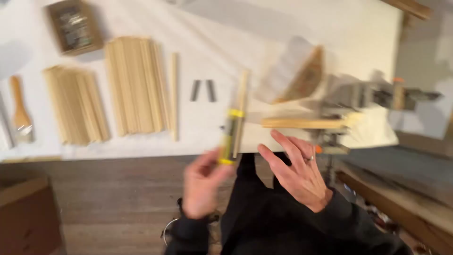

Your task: Assembling and gluing wooden frame components using clamps and a hammer.

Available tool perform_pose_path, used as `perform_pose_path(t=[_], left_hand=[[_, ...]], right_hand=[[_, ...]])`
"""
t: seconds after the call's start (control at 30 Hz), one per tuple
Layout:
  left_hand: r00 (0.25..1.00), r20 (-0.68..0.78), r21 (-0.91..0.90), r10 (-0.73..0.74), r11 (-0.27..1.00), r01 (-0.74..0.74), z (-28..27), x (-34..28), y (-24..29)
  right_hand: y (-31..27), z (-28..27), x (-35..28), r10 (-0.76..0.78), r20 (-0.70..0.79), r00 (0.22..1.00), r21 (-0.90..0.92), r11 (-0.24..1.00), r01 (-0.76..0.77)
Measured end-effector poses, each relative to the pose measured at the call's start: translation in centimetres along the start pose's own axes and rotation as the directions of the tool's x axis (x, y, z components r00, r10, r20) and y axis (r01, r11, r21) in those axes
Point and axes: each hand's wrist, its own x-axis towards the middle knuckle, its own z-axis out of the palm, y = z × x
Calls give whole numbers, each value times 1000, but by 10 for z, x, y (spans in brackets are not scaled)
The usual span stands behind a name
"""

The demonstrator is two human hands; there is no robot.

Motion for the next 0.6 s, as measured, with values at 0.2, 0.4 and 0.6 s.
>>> perform_pose_path(t=[0.2,0.4,0.6], left_hand=[[968,167,103,-189,979,173,156,-15,-88],[940,295,443,-174,896,27,248,-33,-109],[678,608,647,412,237,-724,256,39,-114]], right_hand=[[81,-35,-89,294,-26,955,-92,951,-295],[143,-56,-148,391,86,916,25,919,-395],[187,-46,-166,535,-31,844,286,814,-505]])
